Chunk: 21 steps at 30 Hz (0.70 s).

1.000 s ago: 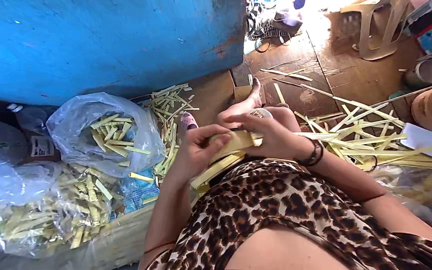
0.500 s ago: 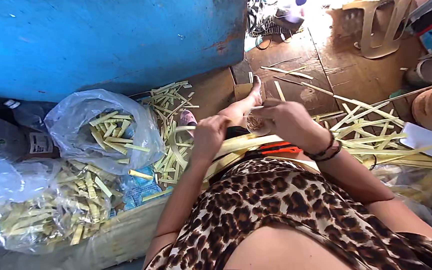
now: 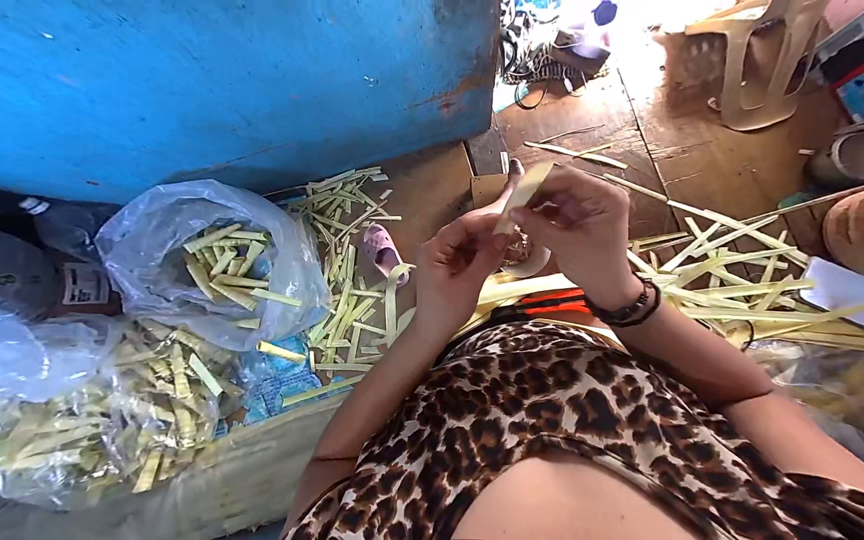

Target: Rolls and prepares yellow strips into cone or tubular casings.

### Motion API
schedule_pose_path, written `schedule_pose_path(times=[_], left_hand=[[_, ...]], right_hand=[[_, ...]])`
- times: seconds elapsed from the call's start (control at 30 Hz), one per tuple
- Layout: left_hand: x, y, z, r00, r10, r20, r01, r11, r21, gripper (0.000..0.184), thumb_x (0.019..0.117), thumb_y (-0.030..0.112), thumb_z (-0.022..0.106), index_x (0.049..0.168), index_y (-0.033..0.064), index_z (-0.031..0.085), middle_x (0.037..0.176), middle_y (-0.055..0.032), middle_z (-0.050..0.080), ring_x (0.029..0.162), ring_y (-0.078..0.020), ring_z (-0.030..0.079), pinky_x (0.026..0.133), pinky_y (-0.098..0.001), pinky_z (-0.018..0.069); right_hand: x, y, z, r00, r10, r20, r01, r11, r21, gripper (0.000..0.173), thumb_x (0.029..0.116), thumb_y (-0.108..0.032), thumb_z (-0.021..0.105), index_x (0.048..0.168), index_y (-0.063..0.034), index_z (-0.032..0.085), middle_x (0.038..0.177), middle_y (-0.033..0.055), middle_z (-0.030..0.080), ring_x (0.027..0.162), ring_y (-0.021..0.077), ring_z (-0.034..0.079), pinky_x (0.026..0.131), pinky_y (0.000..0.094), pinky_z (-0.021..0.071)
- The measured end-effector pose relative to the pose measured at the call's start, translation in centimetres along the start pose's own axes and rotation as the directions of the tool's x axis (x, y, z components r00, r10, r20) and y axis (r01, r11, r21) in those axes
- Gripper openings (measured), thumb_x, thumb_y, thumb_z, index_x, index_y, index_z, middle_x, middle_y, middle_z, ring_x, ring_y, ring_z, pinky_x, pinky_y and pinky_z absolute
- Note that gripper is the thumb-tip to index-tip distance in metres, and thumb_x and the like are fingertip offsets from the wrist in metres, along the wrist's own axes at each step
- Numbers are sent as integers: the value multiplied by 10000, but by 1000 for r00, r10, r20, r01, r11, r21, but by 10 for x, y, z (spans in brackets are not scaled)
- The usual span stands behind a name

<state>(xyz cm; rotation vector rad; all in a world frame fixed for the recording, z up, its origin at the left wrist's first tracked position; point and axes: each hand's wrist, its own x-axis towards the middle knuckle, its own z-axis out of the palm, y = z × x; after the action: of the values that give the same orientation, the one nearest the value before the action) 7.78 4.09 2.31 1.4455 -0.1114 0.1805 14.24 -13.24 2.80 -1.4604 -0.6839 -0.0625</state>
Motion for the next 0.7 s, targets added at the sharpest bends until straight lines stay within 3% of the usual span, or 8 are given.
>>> schedule_pose_path(times=[0.07, 0.13, 0.2, 0.37, 0.47, 0.53, 0.63, 0.7], left_hand=[[-1, 6, 1, 999, 24, 38, -19, 992, -126, 214, 1043, 76, 551, 1224, 29, 656, 1057, -33, 728, 877, -126, 727, 777, -305, 635], [-3, 11, -1, 996, 39, 77, -24, 982, -186, 280, 1049, 190, 581, 1286, 55, 646, 1115, -10, 728, 931, -110, 719, 796, -285, 622], [-3, 16, -1, 999, 43, 33, -38, 990, -139, 264, 991, 68, 642, 1253, 50, 664, 1039, 1, 738, 857, -89, 717, 749, -256, 619], [1, 3, -5, 987, 136, -89, -130, 989, 67, 89, 953, 1, 678, 1012, 62, 703, 870, 33, 740, 727, -54, 707, 659, -227, 616], [3, 2, -8, 976, 213, -50, -194, 947, 255, 70, 947, 19, 696, 1014, -1, 702, 889, -15, 732, 767, -66, 707, 715, -242, 619], [5, 6, -10, 966, 259, -13, -231, 883, 409, 107, 950, 37, 673, 1030, -21, 715, 911, -28, 732, 794, -44, 698, 736, -222, 607], [7, 9, -9, 963, 264, -59, -226, 905, 359, 92, 955, 14, 663, 1036, -21, 690, 894, -6, 717, 765, -18, 675, 704, -191, 588], [10, 7, -8, 977, 188, -106, -164, 966, 199, 43, 958, 8, 666, 995, 26, 679, 846, 44, 702, 718, 3, 647, 659, -174, 564]], right_hand=[[3, -2, 10, 989, -121, -88, 120, 993, -16, 249, 894, 85, 697, 1137, 43, 666, 1025, 86, 628, 880, 104, 653, 727, 217, 591], [7, -4, 13, 965, -249, -83, 233, 958, -165, 158, 875, 84, 698, 1023, 48, 740, 1012, 101, 611, 936, 114, 619, 774, 212, 546], [9, -5, 14, 951, -307, -37, 291, 929, -229, 94, 857, 72, 706, 922, 27, 756, 1004, 117, 621, 963, 133, 609, 801, 232, 531], [8, -13, 7, 990, -97, 99, 110, 986, -129, 269, 931, -22, 661, 1183, 70, 665, 1036, 103, 635, 884, 109, 668, 768, 258, 609], [4, -7, 5, 994, -63, 85, 80, 973, -217, 121, 952, -19, 680, 1043, 56, 704, 952, 88, 664, 816, 86, 673, 728, 233, 605], [3, -6, 5, 994, -82, 67, 95, 968, -234, 117, 935, 2, 687, 1036, 54, 719, 943, 84, 661, 827, 89, 664, 731, 235, 593], [0, -7, 8, 996, -20, 92, 27, 997, -77, 295, 879, 48, 733, 1159, 48, 640, 987, 84, 680, 845, 104, 695, 747, 253, 622], [0, -6, 11, 996, -68, 50, 73, 993, -97, 264, 851, 63, 755, 1098, 47, 662, 956, 79, 704, 835, 103, 706, 743, 258, 629]])
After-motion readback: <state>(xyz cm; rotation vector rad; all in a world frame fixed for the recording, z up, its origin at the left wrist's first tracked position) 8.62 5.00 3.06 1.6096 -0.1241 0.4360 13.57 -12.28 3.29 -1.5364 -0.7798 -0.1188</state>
